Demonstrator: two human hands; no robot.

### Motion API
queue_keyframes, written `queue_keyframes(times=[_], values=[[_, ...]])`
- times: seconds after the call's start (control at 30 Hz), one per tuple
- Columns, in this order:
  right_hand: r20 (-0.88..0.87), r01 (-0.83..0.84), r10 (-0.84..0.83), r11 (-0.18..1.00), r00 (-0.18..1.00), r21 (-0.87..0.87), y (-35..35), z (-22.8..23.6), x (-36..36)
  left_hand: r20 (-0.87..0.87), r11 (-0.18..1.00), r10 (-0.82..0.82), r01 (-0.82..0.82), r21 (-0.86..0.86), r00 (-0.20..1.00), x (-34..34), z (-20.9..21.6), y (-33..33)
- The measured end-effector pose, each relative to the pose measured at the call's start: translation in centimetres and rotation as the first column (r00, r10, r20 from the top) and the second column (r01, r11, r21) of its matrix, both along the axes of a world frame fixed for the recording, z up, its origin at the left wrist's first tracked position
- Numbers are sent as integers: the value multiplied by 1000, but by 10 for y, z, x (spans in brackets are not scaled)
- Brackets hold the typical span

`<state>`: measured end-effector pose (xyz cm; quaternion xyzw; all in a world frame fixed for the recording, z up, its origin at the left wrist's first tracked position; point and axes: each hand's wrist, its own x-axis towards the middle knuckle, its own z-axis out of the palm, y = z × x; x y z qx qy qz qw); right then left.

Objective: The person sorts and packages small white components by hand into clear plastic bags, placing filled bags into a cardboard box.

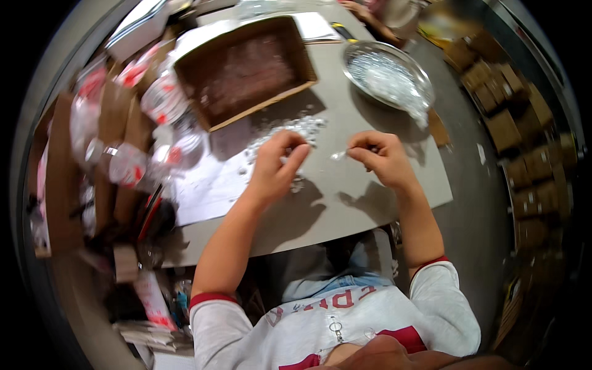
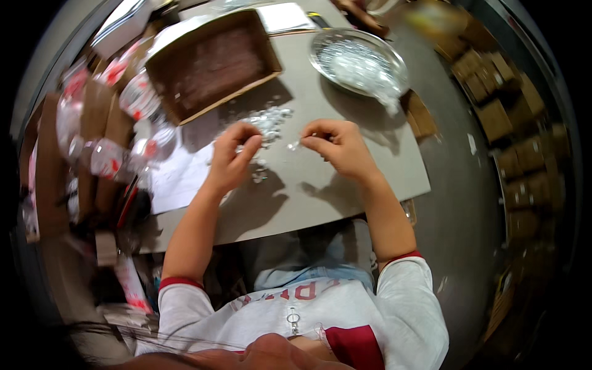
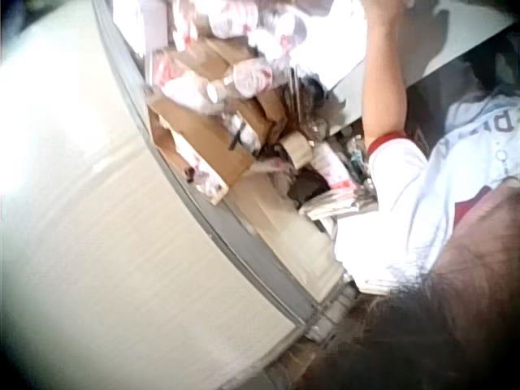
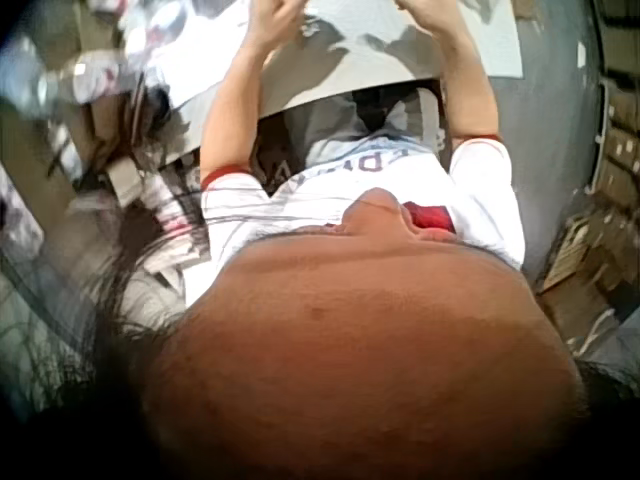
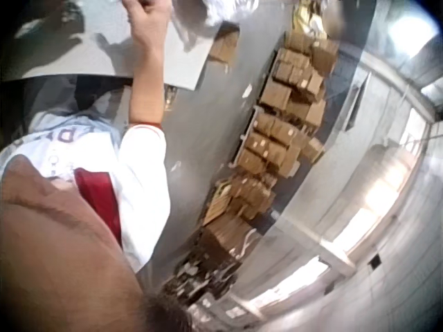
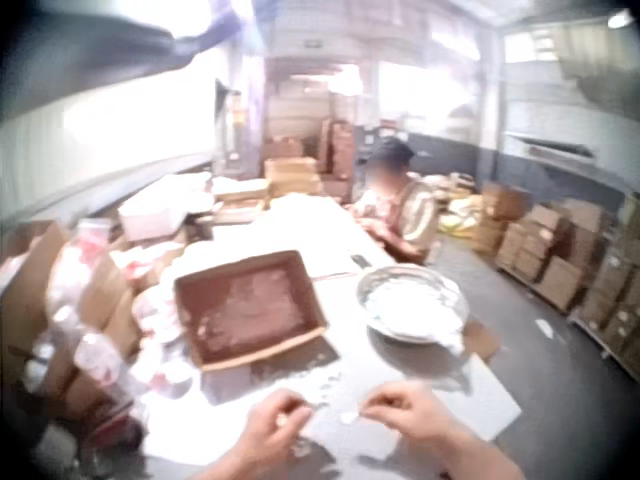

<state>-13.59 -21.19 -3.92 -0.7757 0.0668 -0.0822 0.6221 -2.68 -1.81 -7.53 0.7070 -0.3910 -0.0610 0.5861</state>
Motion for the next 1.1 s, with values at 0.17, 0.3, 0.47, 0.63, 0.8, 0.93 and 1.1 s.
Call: queue_keyframes(times=[0.17,0.3,0.47,0.63,0.8,0.93,1.1], values=[[281,619,-630,773,724,139,-78,-13,-112,228,998,41,-50,31,973,-5,-2,0],[123,824,-849,528,513,206,-137,-73,-195,212,993,97,-109,42,972,-7,-11,-2],[-151,864,-857,462,493,200,-175,-198,-224,130,986,127,-111,-121,983,-7,-6,-8],[-229,867,-846,419,481,271,-195,-288,-209,114,969,-98,121,-217,989,-77,54,-18],[-347,856,-791,405,504,321,-156,-263,-224,58,696,-540,484,-531,840,-177,130,-30],[-304,800,-758,450,577,396,-129,-269,-248,-393,651,-716,348,-674,577,-261,211,6],[-403,846,-749,409,526,343,-114,-292,-319,-182,236,-828,34,-971,530,-284,207,14]])
